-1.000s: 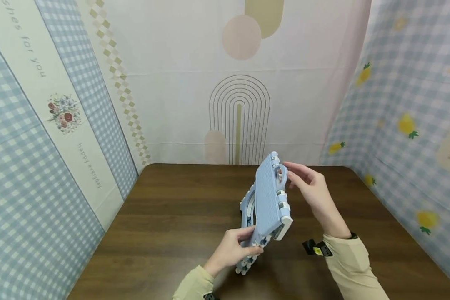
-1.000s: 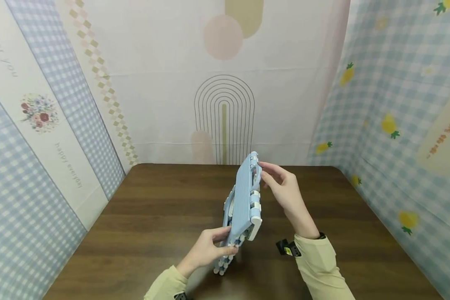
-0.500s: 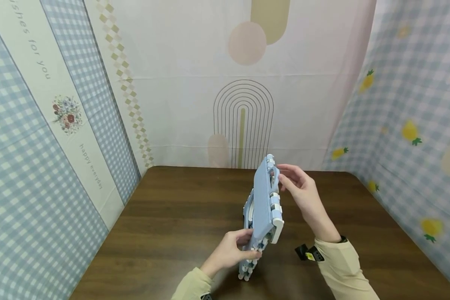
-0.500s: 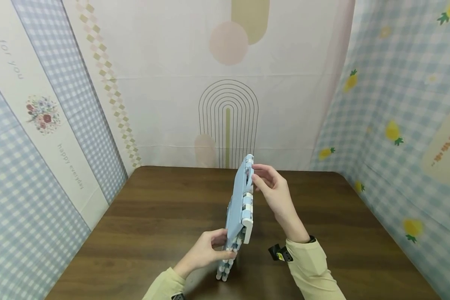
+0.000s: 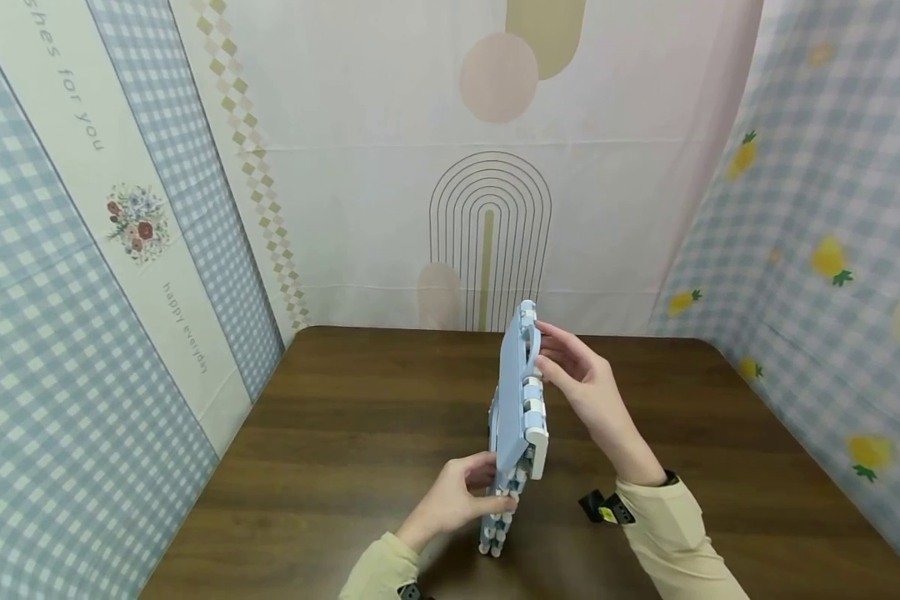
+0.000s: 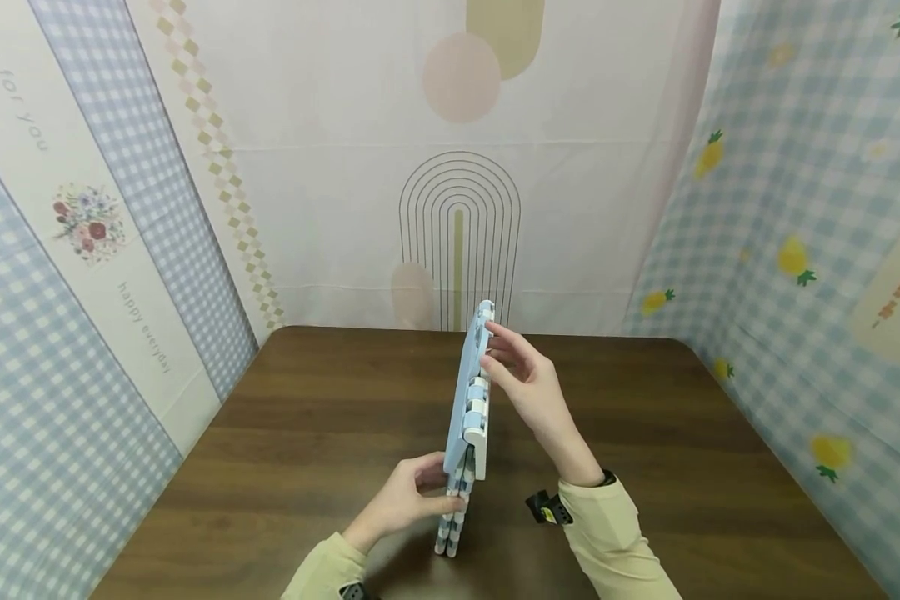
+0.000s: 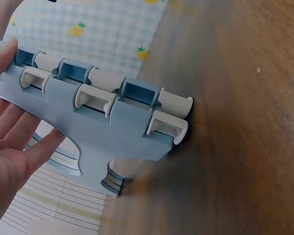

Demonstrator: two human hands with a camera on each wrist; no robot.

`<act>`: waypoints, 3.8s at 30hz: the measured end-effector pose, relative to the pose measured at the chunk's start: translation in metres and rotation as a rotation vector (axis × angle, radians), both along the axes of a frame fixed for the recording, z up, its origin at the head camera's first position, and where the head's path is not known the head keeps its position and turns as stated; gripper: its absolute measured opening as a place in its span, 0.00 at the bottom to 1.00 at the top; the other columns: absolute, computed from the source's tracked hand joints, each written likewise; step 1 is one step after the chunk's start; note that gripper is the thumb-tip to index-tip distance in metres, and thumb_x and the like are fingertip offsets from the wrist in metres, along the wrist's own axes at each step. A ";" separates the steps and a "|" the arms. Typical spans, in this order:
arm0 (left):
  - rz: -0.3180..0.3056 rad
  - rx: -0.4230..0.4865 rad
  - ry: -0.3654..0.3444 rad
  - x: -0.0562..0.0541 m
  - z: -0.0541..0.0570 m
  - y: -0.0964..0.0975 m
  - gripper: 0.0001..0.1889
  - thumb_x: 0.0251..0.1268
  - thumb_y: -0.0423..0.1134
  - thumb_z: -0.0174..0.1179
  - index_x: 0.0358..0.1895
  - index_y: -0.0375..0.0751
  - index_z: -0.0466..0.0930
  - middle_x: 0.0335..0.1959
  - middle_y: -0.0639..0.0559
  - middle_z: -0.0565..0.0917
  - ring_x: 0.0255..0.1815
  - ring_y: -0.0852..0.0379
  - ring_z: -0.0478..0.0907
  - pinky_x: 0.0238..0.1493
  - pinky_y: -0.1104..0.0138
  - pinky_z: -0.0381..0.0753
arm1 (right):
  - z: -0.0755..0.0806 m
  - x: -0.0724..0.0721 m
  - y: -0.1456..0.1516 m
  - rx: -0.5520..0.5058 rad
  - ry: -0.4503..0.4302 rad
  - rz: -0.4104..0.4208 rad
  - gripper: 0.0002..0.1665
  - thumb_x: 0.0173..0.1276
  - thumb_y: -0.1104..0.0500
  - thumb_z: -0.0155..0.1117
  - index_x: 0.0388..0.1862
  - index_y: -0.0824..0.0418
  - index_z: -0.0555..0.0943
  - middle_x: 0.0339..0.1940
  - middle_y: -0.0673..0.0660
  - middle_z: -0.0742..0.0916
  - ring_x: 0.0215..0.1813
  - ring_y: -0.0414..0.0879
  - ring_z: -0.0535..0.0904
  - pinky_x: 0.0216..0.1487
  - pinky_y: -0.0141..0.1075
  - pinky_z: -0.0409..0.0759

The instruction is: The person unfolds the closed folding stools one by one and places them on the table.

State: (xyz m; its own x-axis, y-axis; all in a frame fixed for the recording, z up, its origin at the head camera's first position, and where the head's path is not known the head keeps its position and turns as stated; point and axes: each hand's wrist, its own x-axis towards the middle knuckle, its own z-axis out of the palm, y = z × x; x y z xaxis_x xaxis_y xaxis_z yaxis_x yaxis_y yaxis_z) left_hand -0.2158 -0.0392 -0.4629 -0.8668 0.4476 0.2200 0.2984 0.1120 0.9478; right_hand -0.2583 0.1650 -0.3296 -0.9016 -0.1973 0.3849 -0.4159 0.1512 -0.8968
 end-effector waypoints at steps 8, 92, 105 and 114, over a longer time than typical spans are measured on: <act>-0.020 0.025 0.012 0.010 -0.005 -0.014 0.24 0.55 0.34 0.70 0.56 0.34 0.78 0.49 0.36 0.84 0.51 0.56 0.83 0.53 0.66 0.82 | -0.002 0.017 -0.019 0.041 0.000 -0.002 0.32 0.71 0.56 0.61 0.73 0.51 0.66 0.60 0.55 0.79 0.56 0.35 0.75 0.53 0.25 0.77; 0.111 -0.015 0.219 0.004 -0.014 -0.047 0.22 0.54 0.32 0.71 0.52 0.31 0.78 0.42 0.34 0.87 0.45 0.40 0.86 0.46 0.54 0.86 | -0.137 0.059 0.017 0.228 0.060 -0.053 0.22 0.64 0.66 0.65 0.57 0.71 0.75 0.46 0.66 0.87 0.46 0.30 0.81 0.42 0.29 0.83; 0.099 -0.036 0.220 -0.007 -0.011 -0.049 0.19 0.54 0.32 0.71 0.49 0.31 0.78 0.41 0.35 0.87 0.45 0.43 0.87 0.46 0.52 0.85 | -0.138 0.045 0.033 0.252 0.070 -0.058 0.22 0.63 0.68 0.65 0.56 0.73 0.76 0.43 0.67 0.87 0.44 0.28 0.81 0.43 0.27 0.81; 0.009 -0.111 0.173 -0.014 -0.003 -0.057 0.21 0.57 0.36 0.70 0.53 0.33 0.77 0.44 0.37 0.87 0.47 0.54 0.86 0.49 0.62 0.85 | -0.127 0.038 0.045 0.320 0.004 0.053 0.24 0.66 0.63 0.65 0.59 0.70 0.74 0.48 0.66 0.86 0.47 0.28 0.79 0.46 0.30 0.82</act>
